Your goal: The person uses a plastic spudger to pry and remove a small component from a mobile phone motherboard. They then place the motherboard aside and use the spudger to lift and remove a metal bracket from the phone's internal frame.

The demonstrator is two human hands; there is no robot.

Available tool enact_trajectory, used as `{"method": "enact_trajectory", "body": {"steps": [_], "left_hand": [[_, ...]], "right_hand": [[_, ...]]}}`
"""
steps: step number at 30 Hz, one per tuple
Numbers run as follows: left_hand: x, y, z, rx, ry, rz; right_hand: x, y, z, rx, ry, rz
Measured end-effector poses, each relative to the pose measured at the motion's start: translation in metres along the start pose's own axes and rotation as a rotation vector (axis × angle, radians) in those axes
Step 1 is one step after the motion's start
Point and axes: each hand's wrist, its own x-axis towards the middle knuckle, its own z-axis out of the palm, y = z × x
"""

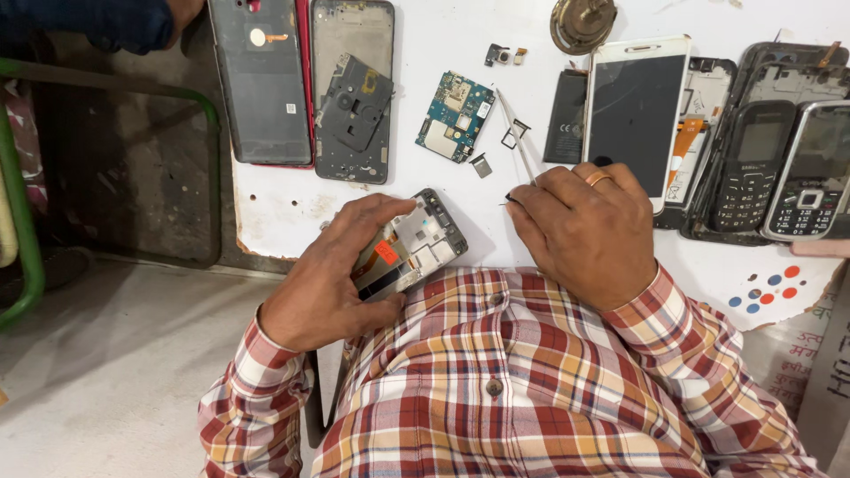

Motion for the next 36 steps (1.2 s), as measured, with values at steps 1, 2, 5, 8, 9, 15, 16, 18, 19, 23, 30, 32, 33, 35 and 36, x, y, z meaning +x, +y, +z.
{"method": "enact_trajectory", "body": {"steps": [1,2,5,8,9,15,16,18,19,23,30,32,33,35,36], "left_hand": [[0.000,-0.002,0.002,-0.013,-0.002,0.001],[0.001,-0.005,0.001,-0.022,-0.001,0.004],[-0.002,-0.011,-0.001,-0.056,-0.008,0.054],[-0.002,-0.012,-0.002,-0.058,-0.003,0.068],[-0.001,-0.011,-0.002,-0.060,-0.001,0.074],[-0.002,-0.009,-0.003,-0.077,0.002,0.047],[-0.002,-0.009,-0.003,-0.085,0.000,0.045],[-0.002,-0.009,-0.004,-0.096,0.005,0.060],[-0.002,-0.009,-0.004,-0.101,0.012,0.077],[-0.004,-0.010,-0.007,-0.169,0.022,0.055],[-0.009,-0.012,-0.005,-0.253,0.104,0.043],[-0.011,-0.013,-0.004,-0.331,0.137,0.053],[-0.010,-0.014,-0.003,-0.377,0.148,0.028],[-0.011,-0.016,0.000,-0.470,0.177,-0.029],[-0.011,-0.017,0.001,-0.515,0.219,-0.001]], "right_hand": [[-0.001,0.000,-0.001,0.078,0.019,0.029],[-0.001,0.000,-0.002,0.156,0.041,0.056],[-0.010,0.003,-0.010,0.677,0.050,0.316],[-0.022,0.010,-0.012,1.287,0.146,0.542],[-0.024,0.012,-0.010,1.482,0.203,0.591],[-0.027,0.017,-0.004,1.728,0.282,0.575],[-0.024,0.016,-0.005,1.656,0.285,0.568],[-0.019,0.013,-0.010,1.512,0.290,0.554],[-0.016,0.011,-0.013,1.252,0.271,0.485],[-0.001,0.009,-0.019,0.478,0.244,0.239],[0.032,0.033,-0.008,-0.180,0.223,-0.092],[0.041,0.035,-0.006,-0.191,0.195,-0.077],[0.044,0.034,-0.005,-0.196,0.181,-0.070],[0.046,0.030,-0.009,-0.159,0.211,-0.077],[0.046,0.028,-0.011,-0.139,0.226,-0.083]]}}
